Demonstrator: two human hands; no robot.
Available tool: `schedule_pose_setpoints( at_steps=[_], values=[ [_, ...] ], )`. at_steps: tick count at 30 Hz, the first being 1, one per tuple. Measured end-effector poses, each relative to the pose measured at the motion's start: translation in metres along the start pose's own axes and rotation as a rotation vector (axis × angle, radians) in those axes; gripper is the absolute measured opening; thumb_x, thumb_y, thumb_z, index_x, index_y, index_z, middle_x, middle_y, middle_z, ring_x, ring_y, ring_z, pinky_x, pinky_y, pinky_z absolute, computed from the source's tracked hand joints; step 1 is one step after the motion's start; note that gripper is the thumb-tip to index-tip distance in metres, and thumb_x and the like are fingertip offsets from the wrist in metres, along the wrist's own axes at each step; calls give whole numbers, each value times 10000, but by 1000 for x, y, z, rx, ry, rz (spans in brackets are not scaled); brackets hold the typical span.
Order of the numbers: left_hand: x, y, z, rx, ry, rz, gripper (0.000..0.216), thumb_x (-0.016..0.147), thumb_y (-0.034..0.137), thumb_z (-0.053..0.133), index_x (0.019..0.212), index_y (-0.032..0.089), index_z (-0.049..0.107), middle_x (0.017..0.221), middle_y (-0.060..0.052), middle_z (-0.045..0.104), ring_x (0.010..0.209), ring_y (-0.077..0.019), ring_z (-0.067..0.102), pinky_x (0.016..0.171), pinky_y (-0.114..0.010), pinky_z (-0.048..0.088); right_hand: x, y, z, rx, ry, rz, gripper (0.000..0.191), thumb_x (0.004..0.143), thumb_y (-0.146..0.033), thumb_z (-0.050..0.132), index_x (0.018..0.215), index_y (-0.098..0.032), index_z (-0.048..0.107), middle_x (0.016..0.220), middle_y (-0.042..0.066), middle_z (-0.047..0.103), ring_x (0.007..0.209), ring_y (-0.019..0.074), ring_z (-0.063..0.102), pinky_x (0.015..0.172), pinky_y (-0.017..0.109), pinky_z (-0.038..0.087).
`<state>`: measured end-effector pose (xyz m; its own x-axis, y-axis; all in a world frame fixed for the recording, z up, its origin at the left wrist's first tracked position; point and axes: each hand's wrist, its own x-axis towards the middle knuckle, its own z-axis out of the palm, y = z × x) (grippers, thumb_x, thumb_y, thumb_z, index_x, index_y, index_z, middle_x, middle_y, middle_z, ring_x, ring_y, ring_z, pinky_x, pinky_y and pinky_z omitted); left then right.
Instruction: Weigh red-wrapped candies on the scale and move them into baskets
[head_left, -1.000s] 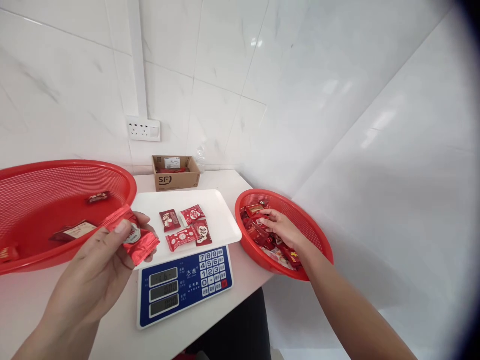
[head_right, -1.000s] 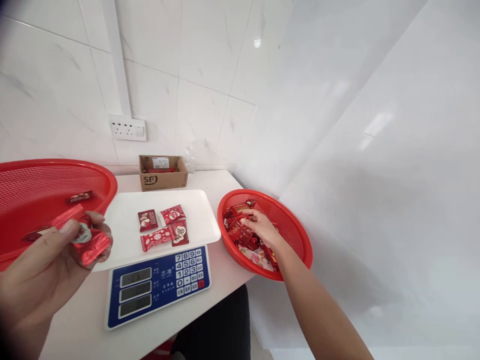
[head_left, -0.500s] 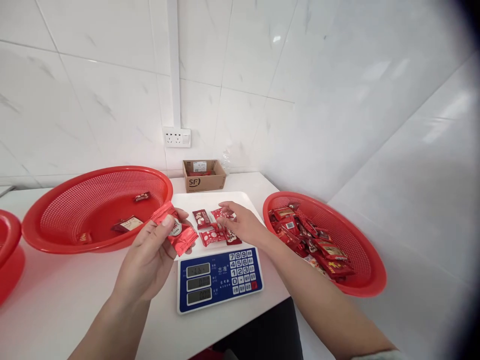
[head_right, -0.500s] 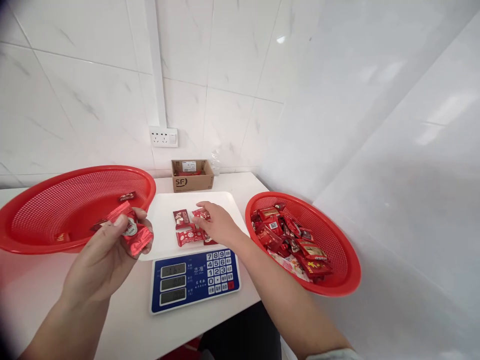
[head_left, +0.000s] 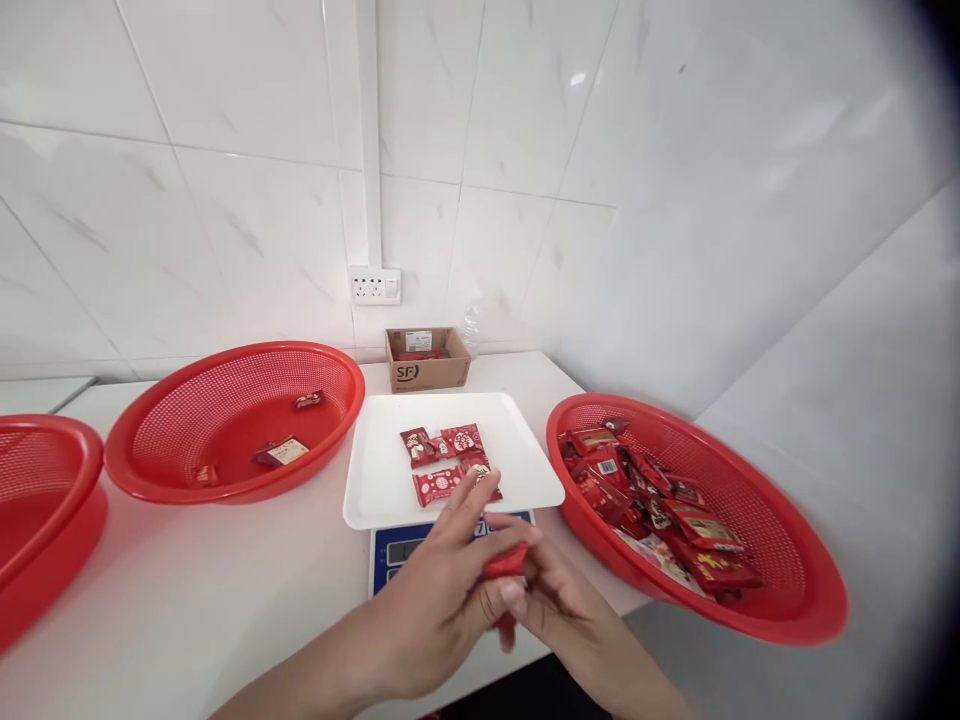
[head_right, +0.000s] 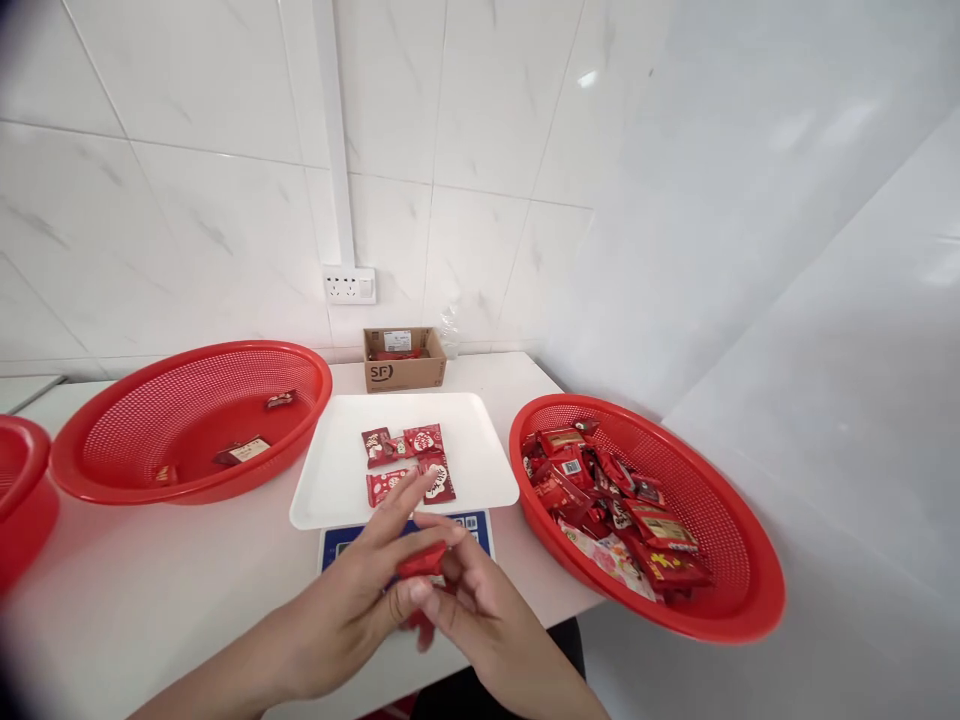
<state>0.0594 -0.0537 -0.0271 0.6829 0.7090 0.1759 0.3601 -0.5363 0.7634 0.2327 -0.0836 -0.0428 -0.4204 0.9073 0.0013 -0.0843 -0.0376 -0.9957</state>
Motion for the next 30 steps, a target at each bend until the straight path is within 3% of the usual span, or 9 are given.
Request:
schedule_pose_setpoints(
  at_steps=[2, 4, 8, 10, 16, 21, 25, 30],
  values=[
    [3, -4, 3, 107, -12, -12, 551, 911, 475, 335, 1428, 323, 218, 1538, -1, -20, 1388, -267, -45, 1102, -474, 201, -11, 2, -13, -157, 82, 20, 305, 887, -398, 472, 1147, -249, 530, 871, 33, 617, 743, 140, 595, 652, 277, 511],
    [10, -13, -1, 239, 14, -65, 628, 892, 524, 336, 1446, 298, 148, 1536, -22, -1, 1386, -266, -69, 1105, -497, 172, -21, 6, -33, -337, 251, 26, 324, 867, -428, 481, 1119, -238, 557, 887, 52, 646, 809, 175, 620, 714, 295, 523],
    [35, -40, -22, 451, 39, -187, 650, 886, 573, 274, 1433, 225, 232, 1523, -60, 132, 1391, -259, -41, 1114, -509, 119, -33, 19, -81, -729, 785, 10, 426, 796, -524, 500, 1102, -241, 588, 1118, 92, 642, 1061, 278, 578, 878, 388, 485],
    [46, -52, -31, 500, 22, -238, 651, 894, 561, 262, 1428, 190, 248, 1516, -77, 165, 1392, -260, -9, 1116, -492, 121, -35, 24, -100, -877, 928, 30, 462, 784, -547, 483, 1119, -246, 587, 1160, 91, 631, 1117, 305, 545, 897, 424, 469],
    [45, -61, -32, 458, -100, -301, 681, 872, 601, 280, 1429, 211, 255, 1510, -65, 191, 1389, -276, 70, 1108, -453, 182, -34, 26, -122, -928, 877, 45, 461, 787, -526, 464, 1129, -239, 578, 1145, 69, 651, 1067, 262, 589, 819, 340, 515],
    [39, -51, -25, 469, -129, -296, 681, 861, 634, 236, 1436, 270, 219, 1529, -44, 104, 1389, -285, -18, 1107, -490, 124, -33, 32, -130, -879, 786, 89, 466, 803, -530, 447, 1158, -252, 562, 1181, 55, 632, 1092, 254, 574, 876, 357, 487],
    [60, -46, -24, 514, -122, -280, 702, 851, 653, 227, 1444, 284, 162, 1535, -52, 17, 1377, -303, -98, 1088, -548, 58, -35, 34, -133, -848, 773, 70, 492, 804, -532, 453, 1197, -251, 546, 1251, 63, 585, 1159, 256, 526, 887, 354, 483],
    [90, -52, -20, 587, -235, -248, 803, 793, 722, 257, 1444, 261, 165, 1528, -100, 18, 1376, -354, -57, 1034, -643, 5, -37, 29, -131, -851, 686, 19, 443, 839, -501, 423, 1210, -283, 530, 1277, 36, 564, 1216, 224, 473, 985, 364, 407]
  ],
)
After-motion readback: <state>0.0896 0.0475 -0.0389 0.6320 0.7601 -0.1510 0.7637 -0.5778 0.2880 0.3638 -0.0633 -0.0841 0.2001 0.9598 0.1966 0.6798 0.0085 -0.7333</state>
